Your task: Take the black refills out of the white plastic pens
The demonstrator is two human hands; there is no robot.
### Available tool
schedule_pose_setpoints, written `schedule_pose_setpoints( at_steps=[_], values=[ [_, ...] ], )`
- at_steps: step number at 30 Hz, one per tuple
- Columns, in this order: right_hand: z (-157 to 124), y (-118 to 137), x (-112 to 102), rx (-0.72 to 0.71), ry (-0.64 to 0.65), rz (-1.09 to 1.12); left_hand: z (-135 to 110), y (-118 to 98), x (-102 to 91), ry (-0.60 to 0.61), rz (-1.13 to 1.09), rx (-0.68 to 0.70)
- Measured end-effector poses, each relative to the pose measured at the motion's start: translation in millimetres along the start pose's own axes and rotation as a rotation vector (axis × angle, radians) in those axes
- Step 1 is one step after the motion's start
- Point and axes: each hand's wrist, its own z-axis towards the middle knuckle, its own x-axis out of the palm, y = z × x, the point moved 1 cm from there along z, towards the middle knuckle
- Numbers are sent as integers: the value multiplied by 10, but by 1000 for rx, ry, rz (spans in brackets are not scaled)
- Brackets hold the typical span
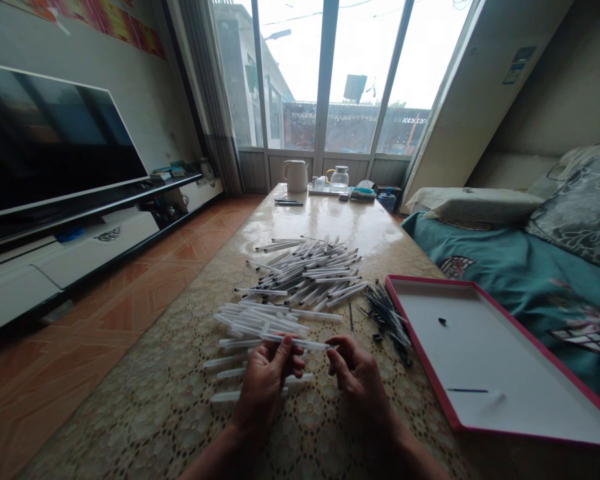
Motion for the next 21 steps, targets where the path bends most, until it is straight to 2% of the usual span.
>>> schedule_pose_setpoints(
  at_steps=[5, 9, 15, 21],
  values=[
    [-4, 4, 4, -33, -6, -58, -6, 9, 6, 23, 1, 3],
    [7, -10, 7, -23, -4, -24, -4, 3, 8, -13, -18, -7],
    [11, 5, -3, -31, -9, -101, -1, 13, -6, 26, -9, -2],
    [0, 8, 2, -25, 3, -51, -4, 10, -2, 9, -22, 6]
  ],
)
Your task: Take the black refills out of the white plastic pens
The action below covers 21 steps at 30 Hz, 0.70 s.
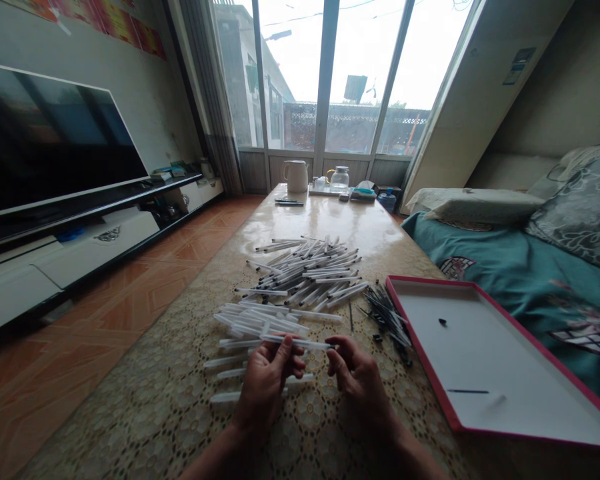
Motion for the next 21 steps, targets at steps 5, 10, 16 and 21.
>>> schedule_pose_setpoints(
  at_steps=[5, 10, 16, 21],
  values=[
    [-3, -19, -3, -12, -11, -49, -1, 2, 7, 19, 20, 1],
    [9, 5, -5, -11, -2, 4, -2, 0, -2, 0, 19, 13],
    [-8, -14, 15, -31, -18, -18, 6, 30, -7, 33, 38, 14],
    [2, -19, 23, 54, -21, 189, 21, -9, -23, -55, 5, 19]
  ],
)
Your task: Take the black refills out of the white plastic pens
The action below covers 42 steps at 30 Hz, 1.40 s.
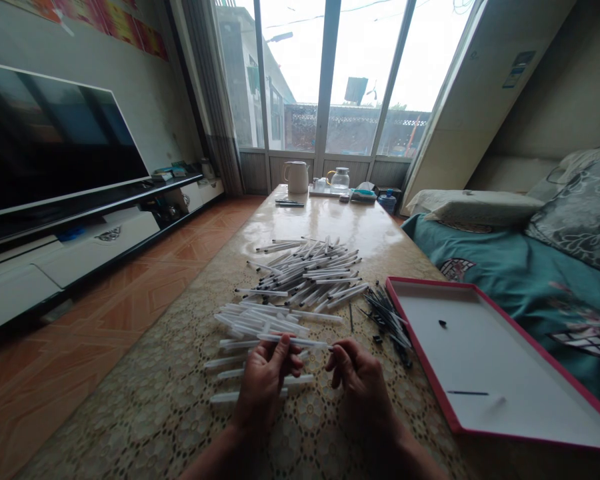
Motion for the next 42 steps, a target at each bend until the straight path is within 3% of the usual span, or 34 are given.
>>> schedule_pose_setpoints(
  at_steps=[6, 10, 13, 18, 22, 24, 27, 34, 39, 42],
  values=[
    [23, 20, -14, 91, -42, 174, -20, -26, 26, 12, -5, -10],
    [26, 36, -36, 41, -16, 86, -26, -31, 21, 14, -18, -18],
    [46, 77, -112, -6, -69, -3, 0, -100, -27, -87, -61, -11],
    [123, 119, -396, -53, -379, -253, 44, -240, -99, -211, -130, 81],
    [195, 86, -669, 0, -724, -446, -2, -201, -40, -32, 20, 43],
    [228, 50, -770, 56, -798, -448, -39, -154, 11, 111, 133, 18],
    [258, -17, -840, 107, -813, -446, -65, -109, 49, 188, 274, 20],
    [272, -117, -799, -30, -709, -553, -18, -106, -26, 54, 361, 170],
    [259, -25, -807, -98, -754, -624, -24, -96, -17, 65, 344, 184],
    [225, 102, -670, -92, -603, -479, -35, -101, -7, 55, 321, 190]
  ],
)
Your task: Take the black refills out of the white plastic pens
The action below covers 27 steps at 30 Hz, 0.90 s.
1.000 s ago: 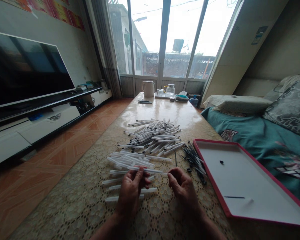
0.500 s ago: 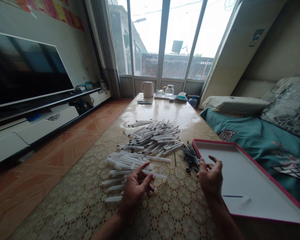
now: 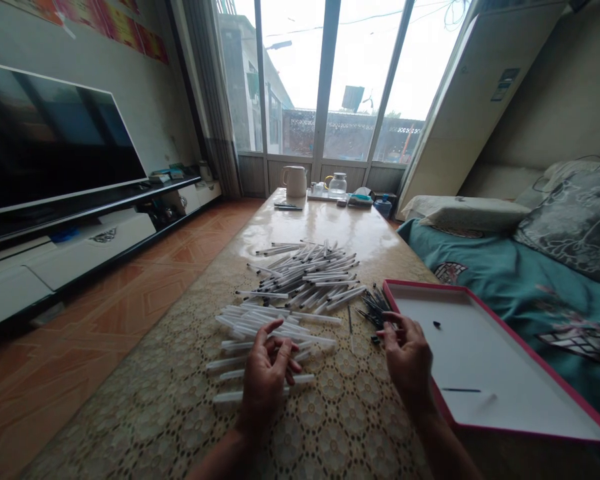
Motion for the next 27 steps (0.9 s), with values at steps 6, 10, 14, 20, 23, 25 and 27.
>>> schedule_pose_setpoints(
  at_steps=[6, 10, 14, 20, 23, 25, 27],
  values=[
    [-142, 335, 266, -184, 566, -121, -14, -11, 15, 0, -22, -21],
    [64, 250, 464, -338, 584, -454, -18, -19, 28, 3, -37, -50],
    [366, 133, 625, -387, 525, -582, -9, -4, 8, -15, -54, -46],
    [561, 95, 775, -490, 541, -712, 11, 37, -20, -19, -60, -43],
    [606, 118, 773, -555, 559, -727, 14, 25, -17, -26, -71, -47],
    [615, 173, 722, -597, 563, -716, 14, 6, -12, -26, -75, -49],
    [574, 266, 632, -633, 556, -691, 12, -11, -4, -21, -69, -49]
  ],
)
